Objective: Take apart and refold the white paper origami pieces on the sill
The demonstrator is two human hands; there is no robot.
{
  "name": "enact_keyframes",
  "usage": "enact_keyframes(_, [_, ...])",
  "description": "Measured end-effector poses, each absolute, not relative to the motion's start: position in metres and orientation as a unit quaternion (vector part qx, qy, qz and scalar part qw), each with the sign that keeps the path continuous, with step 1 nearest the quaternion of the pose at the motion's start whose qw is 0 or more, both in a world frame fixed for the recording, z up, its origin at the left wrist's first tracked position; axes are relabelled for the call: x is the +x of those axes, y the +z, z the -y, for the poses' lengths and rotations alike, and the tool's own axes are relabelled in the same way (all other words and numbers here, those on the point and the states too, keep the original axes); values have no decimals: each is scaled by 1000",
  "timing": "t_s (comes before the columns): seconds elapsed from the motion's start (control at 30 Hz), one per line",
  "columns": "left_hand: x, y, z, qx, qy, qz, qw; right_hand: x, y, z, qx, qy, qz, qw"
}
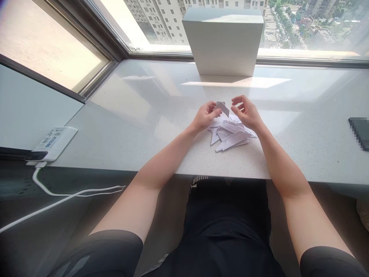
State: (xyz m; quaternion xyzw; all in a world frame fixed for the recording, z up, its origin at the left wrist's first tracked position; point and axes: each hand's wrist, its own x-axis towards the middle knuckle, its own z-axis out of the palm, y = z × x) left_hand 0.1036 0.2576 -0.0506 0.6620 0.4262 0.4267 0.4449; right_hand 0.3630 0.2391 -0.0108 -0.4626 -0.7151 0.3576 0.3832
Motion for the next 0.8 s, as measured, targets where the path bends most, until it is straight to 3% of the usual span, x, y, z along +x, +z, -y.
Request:
enact_keyframes(0.17, [103, -55, -264, 596, 456, -481, 453, 364, -4, -233, -401, 314, 832, 219])
enact_keyframes(0.3, [105, -56, -266, 577, 462, -487, 466, 357, -7, -229, -377, 286, 868, 152])
enact_keyframes(0.8, [104, -54, -263, 582, 464, -470, 474, 379, -15, -244, -490, 294, 797, 196])
